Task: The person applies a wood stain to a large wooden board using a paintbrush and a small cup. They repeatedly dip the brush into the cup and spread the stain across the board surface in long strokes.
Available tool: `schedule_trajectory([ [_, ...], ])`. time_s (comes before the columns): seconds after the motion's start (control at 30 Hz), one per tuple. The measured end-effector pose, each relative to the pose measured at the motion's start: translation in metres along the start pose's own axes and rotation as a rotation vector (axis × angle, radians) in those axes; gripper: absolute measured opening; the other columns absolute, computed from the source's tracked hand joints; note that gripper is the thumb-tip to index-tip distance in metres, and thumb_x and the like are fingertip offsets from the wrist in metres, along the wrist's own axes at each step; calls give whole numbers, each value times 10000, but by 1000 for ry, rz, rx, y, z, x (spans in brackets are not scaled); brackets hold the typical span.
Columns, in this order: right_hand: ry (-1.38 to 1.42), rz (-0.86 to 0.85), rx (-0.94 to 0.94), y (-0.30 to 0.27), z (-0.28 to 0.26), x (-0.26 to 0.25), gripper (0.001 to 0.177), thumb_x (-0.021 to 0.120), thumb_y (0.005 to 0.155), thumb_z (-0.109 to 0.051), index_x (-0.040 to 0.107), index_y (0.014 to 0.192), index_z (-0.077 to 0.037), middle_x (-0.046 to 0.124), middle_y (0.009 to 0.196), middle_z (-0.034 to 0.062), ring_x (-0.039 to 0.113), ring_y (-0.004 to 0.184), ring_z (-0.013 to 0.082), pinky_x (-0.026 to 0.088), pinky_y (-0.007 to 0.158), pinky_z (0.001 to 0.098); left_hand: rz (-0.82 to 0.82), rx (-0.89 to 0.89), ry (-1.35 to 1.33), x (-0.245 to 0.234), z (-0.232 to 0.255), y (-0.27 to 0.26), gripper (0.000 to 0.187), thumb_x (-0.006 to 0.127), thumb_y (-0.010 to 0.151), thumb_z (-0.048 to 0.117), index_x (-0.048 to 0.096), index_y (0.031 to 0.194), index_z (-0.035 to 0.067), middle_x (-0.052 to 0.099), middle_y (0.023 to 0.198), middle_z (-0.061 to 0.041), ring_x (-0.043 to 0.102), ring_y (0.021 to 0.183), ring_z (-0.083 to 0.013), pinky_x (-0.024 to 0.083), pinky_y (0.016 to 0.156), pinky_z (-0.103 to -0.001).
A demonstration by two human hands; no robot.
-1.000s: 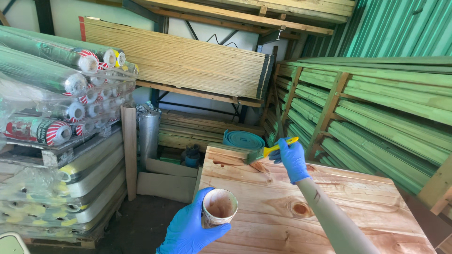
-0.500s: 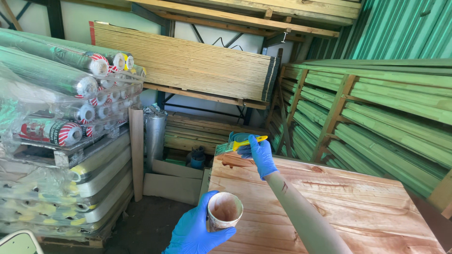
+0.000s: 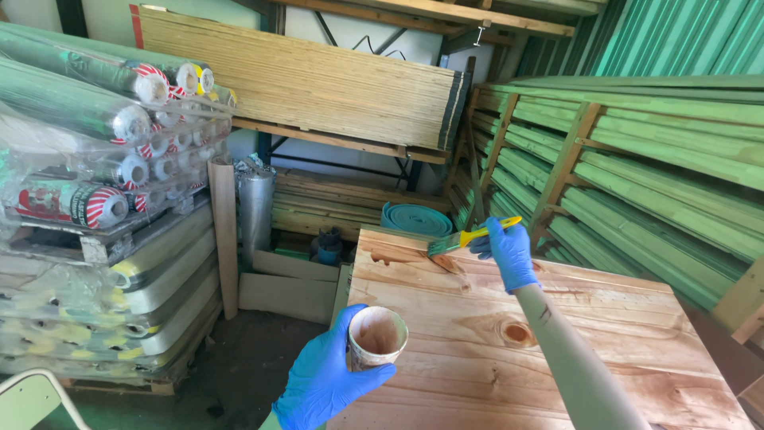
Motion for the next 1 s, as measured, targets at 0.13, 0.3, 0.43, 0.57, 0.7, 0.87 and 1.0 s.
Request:
schedule_trajectory([
  [0.13,47,34,-18,-18,-24,14,355,633,1193,-256,793,1132,56,875,841,305,842,625,347,666,545,391,13,30,-2,1,-2,0,993,1041,784,597,610,1677,553,955,1472,166,914,1352,-224,701,1082,-422],
  [0.3,254,-199,53,-45,-27,89,562,717,1212,-391,840,1157,155,908,976,367,894,714,420,768,636,467,21,28,-25,1,2,-5,974,1038,789,597,629,1671,541,958,1469,160,921,1340,-216,717,1058,-420],
  [0.43,261,-300,31,-60,-8,119,558,702,1226,-419,840,1117,110,925,947,325,903,704,383,736,581,430,27,48,-54,0,5,-8,954,1045,790,565,650,1657,519,953,1496,167,915,1371,-202,713,1094,-410],
  [0.57,202,-258,86,-58,10,102,449,690,1224,-347,822,1149,75,923,945,327,906,722,396,713,585,425,11,64,-70,4,5,-7,913,1026,802,562,669,1641,518,948,1493,169,918,1352,-206,725,1071,-422],
  [0.7,84,-131,112,-54,0,55,400,673,1214,-251,809,1103,108,897,884,337,873,670,378,716,588,448,-2,27,-50,8,10,-4,882,1014,796,562,674,1610,547,963,1421,170,926,1315,-208,712,1055,-416],
  [0.87,-9,-57,106,-36,12,-23,421,669,1239,-240,792,1113,142,894,890,345,866,660,402,689,549,453,-23,70,-66,11,27,-1,795,996,816,538,694,1551,505,948,1392,177,920,1285,-164,704,1050,-385],
  [1.0,-127,5,98,-40,13,-80,425,654,1199,-275,801,1090,109,900,898,336,851,634,383,633,526,404,-66,49,-34,15,40,0,813,974,844,558,662,1594,530,950,1395,201,921,1276,-148,697,1037,-370],
])
Point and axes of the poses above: each hand's wrist, its own y-axis towards the middle knuckle, its own x-axis out of the palm, z = x × y, the point moved 2 cm from there along y, towards the middle knuckle
